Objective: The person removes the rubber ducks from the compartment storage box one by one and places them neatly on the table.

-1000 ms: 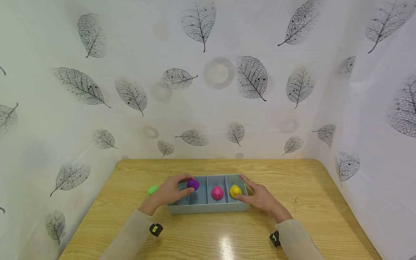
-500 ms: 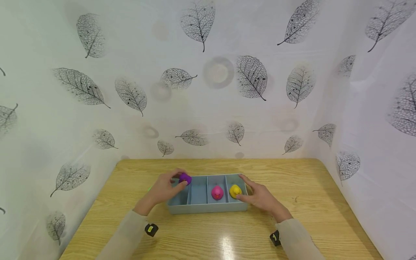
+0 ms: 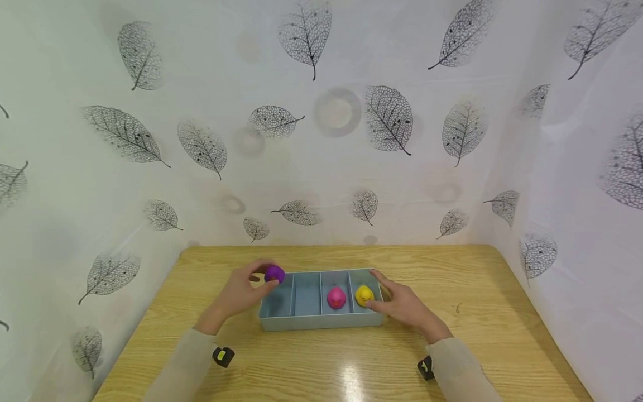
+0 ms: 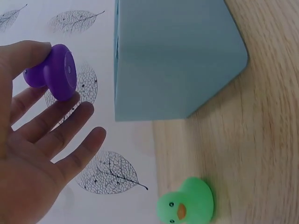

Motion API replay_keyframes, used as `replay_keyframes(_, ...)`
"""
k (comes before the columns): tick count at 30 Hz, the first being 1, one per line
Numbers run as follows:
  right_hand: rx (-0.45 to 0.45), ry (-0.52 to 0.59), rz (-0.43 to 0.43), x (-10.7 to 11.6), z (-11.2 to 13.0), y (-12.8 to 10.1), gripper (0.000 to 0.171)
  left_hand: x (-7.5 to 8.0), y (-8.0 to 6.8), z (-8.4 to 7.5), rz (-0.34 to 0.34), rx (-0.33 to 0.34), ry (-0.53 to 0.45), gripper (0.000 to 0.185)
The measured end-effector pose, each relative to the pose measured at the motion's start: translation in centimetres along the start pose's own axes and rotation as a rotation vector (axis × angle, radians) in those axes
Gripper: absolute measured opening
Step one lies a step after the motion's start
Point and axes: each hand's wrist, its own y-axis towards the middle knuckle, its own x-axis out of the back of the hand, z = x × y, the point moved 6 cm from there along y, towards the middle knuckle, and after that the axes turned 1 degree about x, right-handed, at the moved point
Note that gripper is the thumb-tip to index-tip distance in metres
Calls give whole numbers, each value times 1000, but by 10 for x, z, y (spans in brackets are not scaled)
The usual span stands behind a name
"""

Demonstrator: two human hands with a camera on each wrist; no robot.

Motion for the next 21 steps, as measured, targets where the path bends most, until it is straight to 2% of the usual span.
replay_keyframes(5, 0, 0, 3, 0, 0, 0, 86, 9, -4, 10, -23, 40, -31, 39)
replay_keyframes(17, -12, -9, 14, 0, 2, 0, 87, 26, -16, 28, -102, -4, 6, 38)
replay_keyframes(21, -14, -15, 15, 1, 2, 1, 88, 32, -19, 34, -121, 4, 28, 39)
